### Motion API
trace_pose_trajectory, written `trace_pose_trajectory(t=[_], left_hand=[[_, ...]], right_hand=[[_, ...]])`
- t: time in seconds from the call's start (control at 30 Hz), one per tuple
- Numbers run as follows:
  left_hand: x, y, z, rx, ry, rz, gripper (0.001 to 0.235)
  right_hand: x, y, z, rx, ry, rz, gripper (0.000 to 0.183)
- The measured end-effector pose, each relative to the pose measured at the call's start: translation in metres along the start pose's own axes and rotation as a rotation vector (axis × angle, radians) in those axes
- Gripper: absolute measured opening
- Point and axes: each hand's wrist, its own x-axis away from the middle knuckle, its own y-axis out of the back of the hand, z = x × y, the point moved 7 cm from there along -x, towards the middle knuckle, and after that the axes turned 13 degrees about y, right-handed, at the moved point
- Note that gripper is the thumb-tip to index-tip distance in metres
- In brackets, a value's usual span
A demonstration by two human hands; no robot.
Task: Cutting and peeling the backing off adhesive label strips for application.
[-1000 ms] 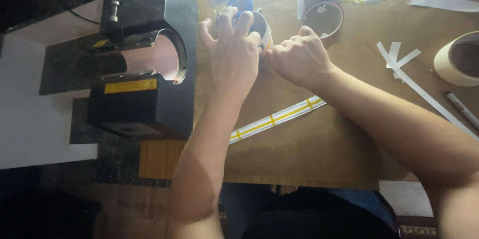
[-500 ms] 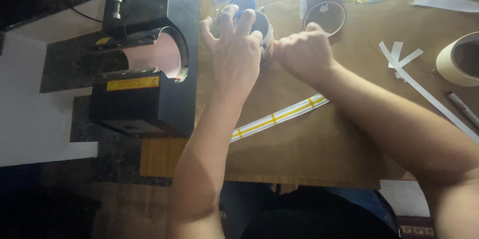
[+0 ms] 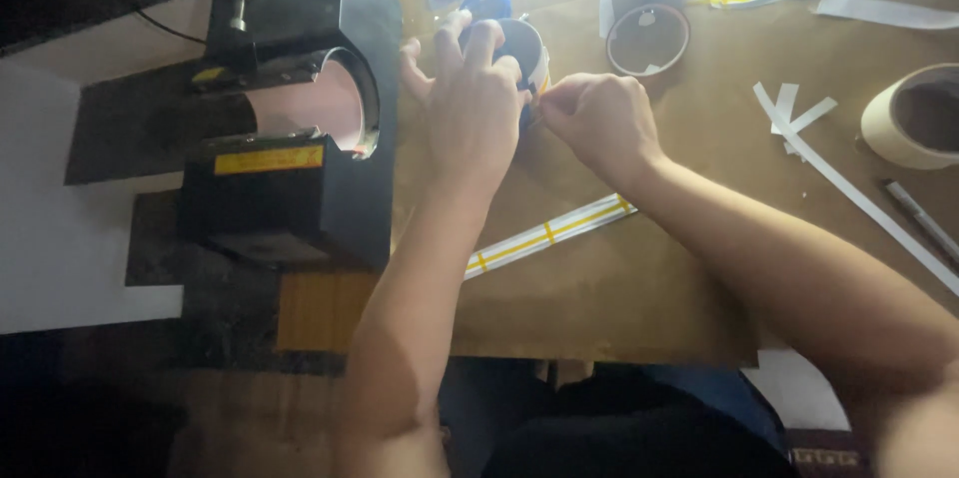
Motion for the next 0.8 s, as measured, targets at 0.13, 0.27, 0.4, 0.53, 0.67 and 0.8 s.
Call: trace_pose_trajectory(t=[0.13,0.27,0.4,0.53,0.67,0.8], left_hand=[[-0.003,-0.01,0.0,0.064,-0.018,-0.023,0.018],[-0.002,-0.009,-0.001,0.052,-0.026,-0.072,0.005],[-0.005,-0.013,0.001,0.106,-0.01,0.024,0.004],[-0.004,-0.014,0.002,0.104,-0.023,-0.015,0.014],[-0.005,-0.013,0.003,0.158,-0.011,-0.097,0.016],[-0.006,-0.009,0.004,0.159,0.007,-0.037,0.011]], right_hand=[[-0.001,-0.004,-0.004,0.038,-0.073,-0.077,0.026],[-0.001,-0.002,0.001,0.144,-0.019,-0.127,0.026],[-0.007,-0.012,-0.003,0.23,0.028,-0.122,0.034],[-0.009,-0.016,0.003,0.399,0.006,-0.144,0.042],[-0.01,-0.015,0.004,0.246,-0.121,-0.182,0.029],[-0.013,-0.02,-0.006,0.139,-0.132,-0.228,0.028]])
